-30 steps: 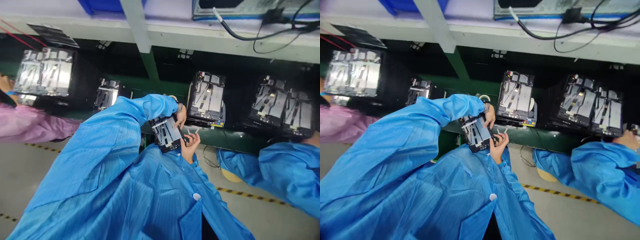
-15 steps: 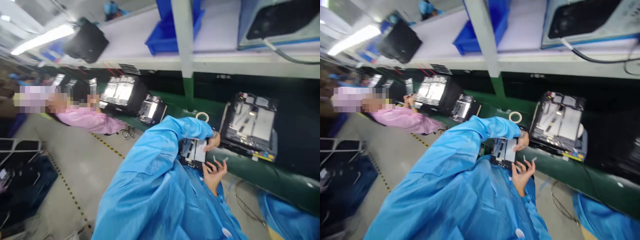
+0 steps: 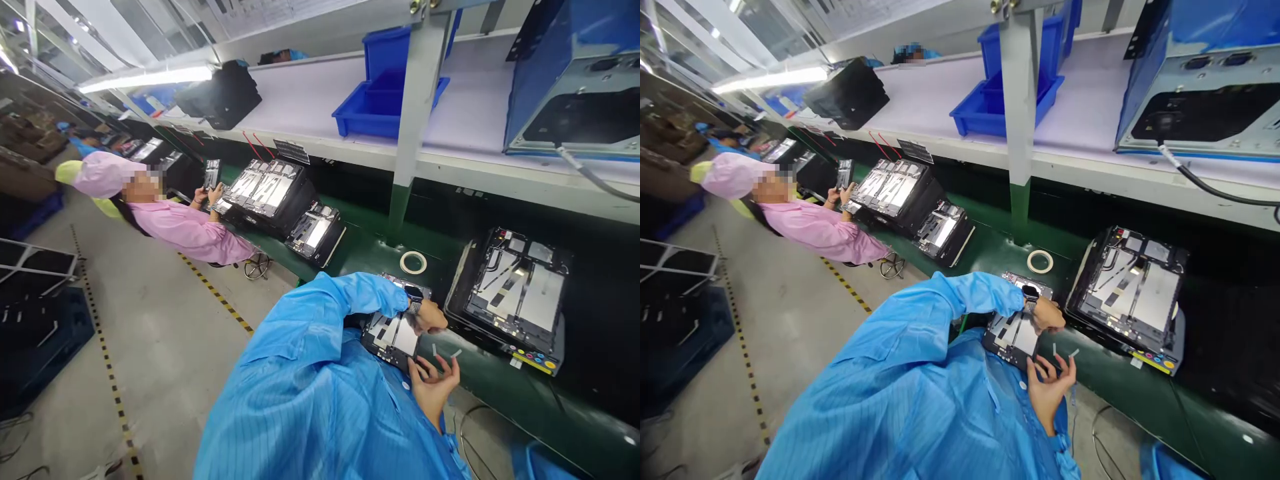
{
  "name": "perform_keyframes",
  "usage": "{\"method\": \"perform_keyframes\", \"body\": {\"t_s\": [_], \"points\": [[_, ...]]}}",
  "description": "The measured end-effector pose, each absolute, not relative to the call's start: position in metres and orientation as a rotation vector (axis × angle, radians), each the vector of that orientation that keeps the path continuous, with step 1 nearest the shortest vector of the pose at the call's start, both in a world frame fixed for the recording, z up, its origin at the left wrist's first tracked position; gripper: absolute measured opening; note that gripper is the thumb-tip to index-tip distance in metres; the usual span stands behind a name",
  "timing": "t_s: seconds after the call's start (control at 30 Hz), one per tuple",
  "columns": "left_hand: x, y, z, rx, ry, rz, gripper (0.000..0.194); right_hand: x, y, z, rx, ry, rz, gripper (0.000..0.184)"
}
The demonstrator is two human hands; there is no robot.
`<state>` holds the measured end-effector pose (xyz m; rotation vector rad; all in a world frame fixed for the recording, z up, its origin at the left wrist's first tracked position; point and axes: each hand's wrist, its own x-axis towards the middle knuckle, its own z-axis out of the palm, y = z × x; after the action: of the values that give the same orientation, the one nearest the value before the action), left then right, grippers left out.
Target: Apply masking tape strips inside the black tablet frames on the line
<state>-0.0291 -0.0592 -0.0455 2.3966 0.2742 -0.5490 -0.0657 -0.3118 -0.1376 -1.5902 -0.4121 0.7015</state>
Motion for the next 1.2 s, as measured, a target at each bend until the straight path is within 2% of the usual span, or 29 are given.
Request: {"method": "perform_keyframes", "body": {"t_s": [0.07,0.13,0.3,0.4,0.57,0.73,0.87,1.1,1.2], "points": [[-0.037,-0.050,-0.042,2.301,0.039,-0.547,0.038,-0.063,-0.313,-0.139,-1.580,-0.414,0.724,0.110],[-0.054,-0.039,-0.037,2.227,0.059,-0.350,0.040,-0.058,-0.316,-0.137,-1.596,-0.426,0.703,0.108],[-0.135,-0.023,-0.034,2.073,0.701,0.289,0.033,-0.039,-0.319,-0.118,-1.657,-0.521,0.495,0.087],[-0.171,-0.037,-0.041,2.038,1.077,0.441,0.031,-0.023,-0.307,-0.097,-1.666,-0.576,0.403,0.070],[-0.176,-0.076,-0.052,2.148,1.283,0.321,0.040,-0.001,-0.279,-0.075,-1.720,-0.671,0.377,0.056],[-0.145,-0.085,-0.055,2.253,1.236,0.148,0.057,0.007,-0.280,-0.088,-1.746,-0.804,0.453,0.049],[-0.124,-0.085,-0.050,2.282,1.235,0.062,0.061,0.007,-0.287,-0.093,-1.739,-0.875,0.499,0.047],[-0.115,-0.074,-0.049,2.340,1.214,0.013,0.035,0.008,-0.265,-0.098,-1.706,-1.047,0.543,0.047],[-0.112,-0.066,-0.051,2.353,1.210,-0.012,0.030,0.009,-0.249,-0.103,-1.710,-1.134,0.570,0.049]]}}
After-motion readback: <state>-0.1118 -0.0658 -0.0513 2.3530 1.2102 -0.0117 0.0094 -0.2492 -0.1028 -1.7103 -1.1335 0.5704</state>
